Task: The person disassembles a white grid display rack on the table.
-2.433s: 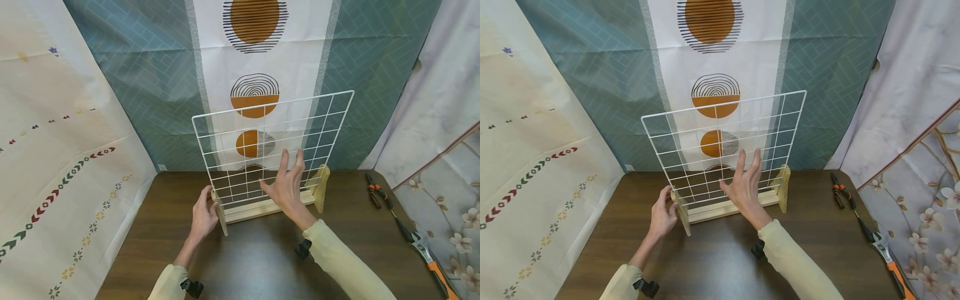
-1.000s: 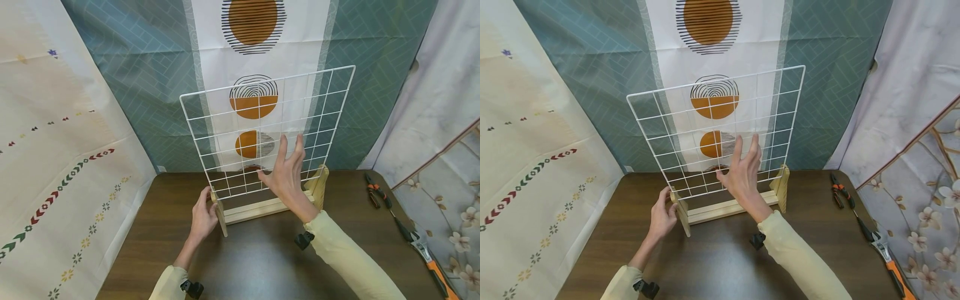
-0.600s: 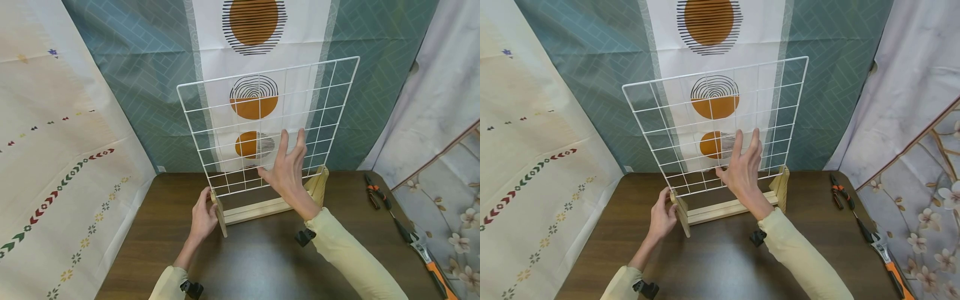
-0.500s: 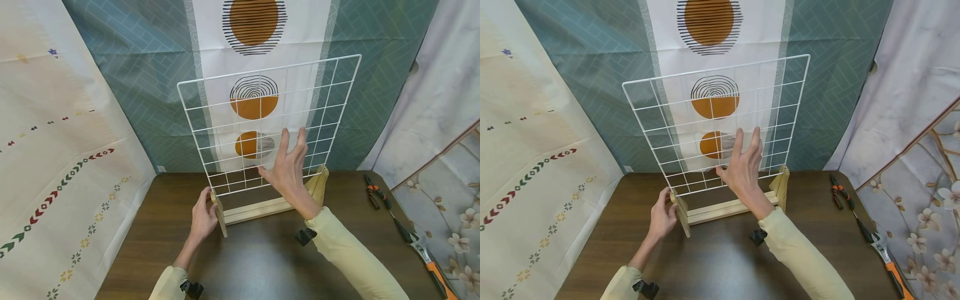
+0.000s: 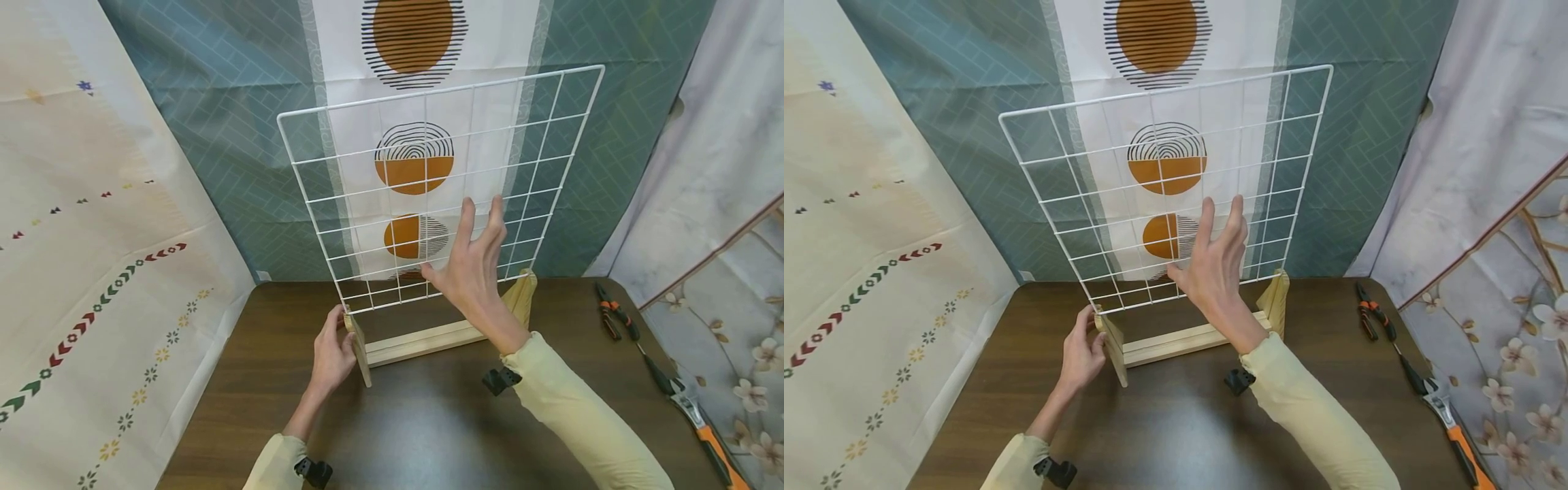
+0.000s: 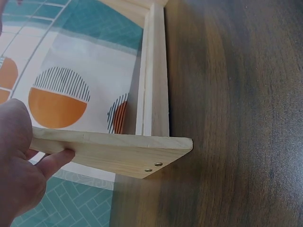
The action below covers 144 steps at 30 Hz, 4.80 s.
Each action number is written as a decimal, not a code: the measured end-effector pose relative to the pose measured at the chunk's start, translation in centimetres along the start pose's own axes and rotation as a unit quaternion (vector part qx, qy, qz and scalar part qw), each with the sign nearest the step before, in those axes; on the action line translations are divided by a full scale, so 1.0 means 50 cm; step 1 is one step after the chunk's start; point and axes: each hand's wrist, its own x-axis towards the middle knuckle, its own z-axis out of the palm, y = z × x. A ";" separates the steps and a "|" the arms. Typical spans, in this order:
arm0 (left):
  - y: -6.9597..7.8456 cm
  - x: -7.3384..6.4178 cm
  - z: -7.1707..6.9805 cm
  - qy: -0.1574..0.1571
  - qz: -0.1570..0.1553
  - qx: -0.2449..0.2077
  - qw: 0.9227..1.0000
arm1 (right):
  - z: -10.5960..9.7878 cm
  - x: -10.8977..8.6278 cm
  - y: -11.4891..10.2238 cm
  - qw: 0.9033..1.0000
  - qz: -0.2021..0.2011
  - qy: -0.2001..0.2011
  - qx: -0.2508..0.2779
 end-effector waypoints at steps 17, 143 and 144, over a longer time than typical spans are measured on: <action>0.002 0.000 -0.003 -0.017 -0.031 -0.007 0.999 | -0.031 -0.019 0.021 0.999 0.036 -0.012 -0.012; 0.023 -0.094 -0.044 0.087 0.003 0.062 0.994 | -0.047 -0.193 0.139 0.974 0.192 -0.113 -0.053; 0.024 -0.095 -0.045 0.088 0.002 0.062 0.994 | -0.047 -0.194 0.139 0.973 0.194 -0.115 -0.052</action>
